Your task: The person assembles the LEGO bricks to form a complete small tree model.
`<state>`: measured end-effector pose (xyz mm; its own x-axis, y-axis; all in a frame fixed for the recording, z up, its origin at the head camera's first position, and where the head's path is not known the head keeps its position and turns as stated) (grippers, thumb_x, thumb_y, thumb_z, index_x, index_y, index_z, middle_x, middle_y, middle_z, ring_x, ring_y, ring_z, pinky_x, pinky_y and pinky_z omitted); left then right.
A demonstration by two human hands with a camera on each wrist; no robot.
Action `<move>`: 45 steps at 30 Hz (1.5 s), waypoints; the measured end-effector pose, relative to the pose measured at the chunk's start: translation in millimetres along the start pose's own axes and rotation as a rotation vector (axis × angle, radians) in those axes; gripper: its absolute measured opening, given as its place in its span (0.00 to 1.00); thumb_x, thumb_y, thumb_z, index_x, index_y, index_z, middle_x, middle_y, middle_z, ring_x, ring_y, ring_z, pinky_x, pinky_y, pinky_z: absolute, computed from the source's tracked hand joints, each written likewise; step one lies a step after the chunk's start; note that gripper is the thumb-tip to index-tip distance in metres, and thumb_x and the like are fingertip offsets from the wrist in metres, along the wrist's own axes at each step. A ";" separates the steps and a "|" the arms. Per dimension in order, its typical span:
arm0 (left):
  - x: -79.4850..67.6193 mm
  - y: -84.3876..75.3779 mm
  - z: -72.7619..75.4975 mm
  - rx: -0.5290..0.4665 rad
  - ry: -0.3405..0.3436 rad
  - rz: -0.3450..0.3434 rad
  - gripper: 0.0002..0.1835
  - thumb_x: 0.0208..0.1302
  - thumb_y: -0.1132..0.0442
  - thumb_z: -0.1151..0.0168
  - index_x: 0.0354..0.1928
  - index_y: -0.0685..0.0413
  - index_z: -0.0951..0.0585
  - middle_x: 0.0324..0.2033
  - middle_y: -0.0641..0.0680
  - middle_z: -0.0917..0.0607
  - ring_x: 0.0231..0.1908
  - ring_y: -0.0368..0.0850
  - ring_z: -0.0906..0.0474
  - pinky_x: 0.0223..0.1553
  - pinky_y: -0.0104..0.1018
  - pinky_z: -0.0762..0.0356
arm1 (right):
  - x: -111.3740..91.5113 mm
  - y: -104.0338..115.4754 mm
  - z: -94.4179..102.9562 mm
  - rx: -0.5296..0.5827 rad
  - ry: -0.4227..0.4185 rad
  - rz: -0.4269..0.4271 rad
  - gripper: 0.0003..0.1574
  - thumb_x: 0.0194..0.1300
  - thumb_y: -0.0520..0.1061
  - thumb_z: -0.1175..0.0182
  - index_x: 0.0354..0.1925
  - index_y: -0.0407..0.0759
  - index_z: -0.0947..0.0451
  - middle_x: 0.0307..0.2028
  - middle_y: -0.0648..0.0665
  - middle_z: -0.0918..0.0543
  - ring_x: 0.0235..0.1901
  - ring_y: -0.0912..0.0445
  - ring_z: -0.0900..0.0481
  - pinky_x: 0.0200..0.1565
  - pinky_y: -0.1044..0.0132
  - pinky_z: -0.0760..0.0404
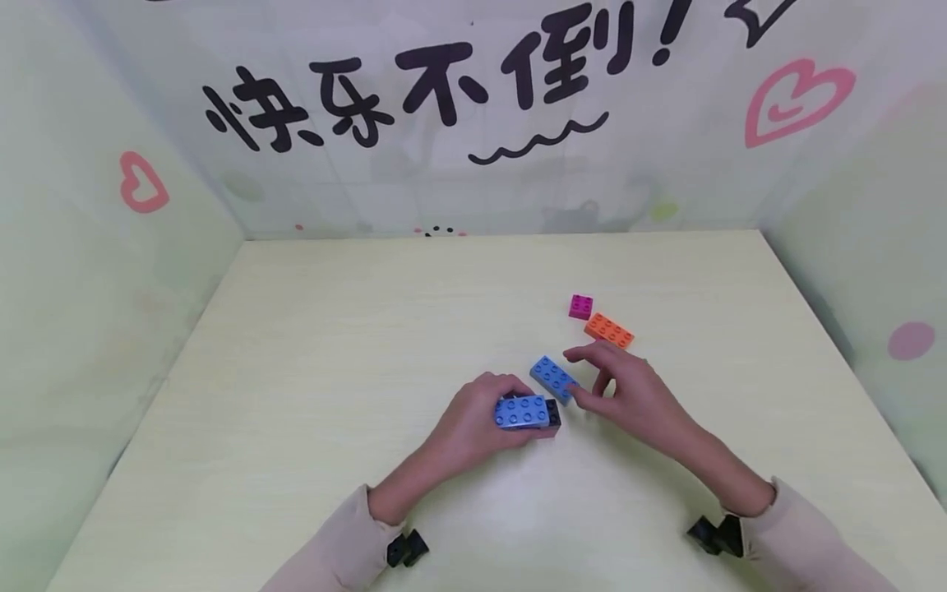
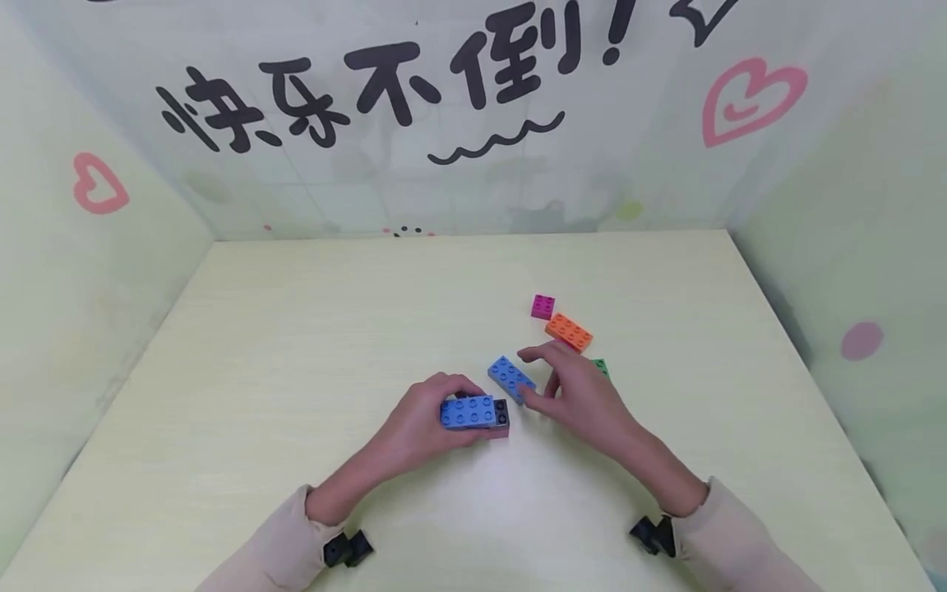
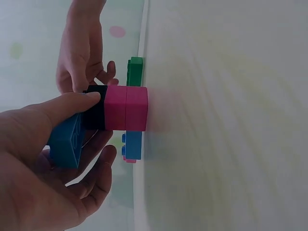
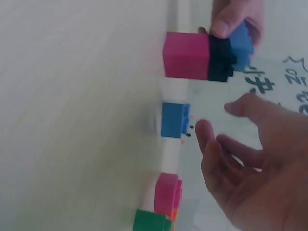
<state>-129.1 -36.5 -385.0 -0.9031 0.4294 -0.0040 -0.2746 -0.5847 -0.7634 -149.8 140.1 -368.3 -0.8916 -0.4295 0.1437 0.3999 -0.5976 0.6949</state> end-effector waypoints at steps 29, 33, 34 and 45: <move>1.5 -5.1 2.9 -0.060 -0.008 -0.061 0.25 0.51 0.47 0.24 0.51 0.41 0.18 0.46 0.41 0.19 0.46 0.38 0.26 0.47 0.34 0.26 | -1.8 -17.8 0.1 0.027 -0.063 -0.128 0.27 0.52 0.40 0.24 0.52 0.46 0.19 0.43 0.49 0.17 0.25 0.56 0.24 0.26 0.67 0.24; 1.3 -3.9 5.3 -0.061 -0.021 -0.057 0.23 0.51 0.47 0.24 0.50 0.41 0.17 0.45 0.41 0.18 0.45 0.39 0.25 0.46 0.35 0.26 | -4.8 -15.5 15.7 0.089 -0.030 -0.079 0.27 0.54 0.43 0.25 0.53 0.53 0.19 0.38 0.51 0.20 0.28 0.55 0.23 0.26 0.66 0.23; 1.3 -3.4 5.3 -0.068 -0.020 -0.057 0.23 0.51 0.47 0.24 0.50 0.42 0.17 0.45 0.41 0.18 0.45 0.39 0.25 0.46 0.35 0.26 | -5.8 -15.4 19.2 0.094 -0.020 -0.073 0.27 0.54 0.44 0.24 0.53 0.55 0.19 0.37 0.50 0.20 0.29 0.54 0.24 0.26 0.66 0.24; 0.2 0.9 6.7 -0.141 -0.023 -0.079 0.23 0.50 0.50 0.22 0.48 0.43 0.17 0.43 0.40 0.18 0.43 0.39 0.25 0.44 0.35 0.26 | -11.2 -7.7 14.9 0.333 0.153 0.045 0.30 0.55 0.37 0.26 0.56 0.52 0.20 0.52 0.51 0.20 0.50 0.54 0.25 0.47 0.59 0.21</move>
<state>-131.7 -41.5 -381.3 -0.8882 0.4536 0.0733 -0.2975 -0.4462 -0.8440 -146.0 159.5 -364.7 -0.8223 -0.5618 0.0903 0.3247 -0.3330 0.8852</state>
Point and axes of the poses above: each hand's wrist, its own x-axis towards the middle knuckle, its own z-axis out of the back of the hand, y = z × x, the point moved 8 cm from there along x, towards the middle knuckle
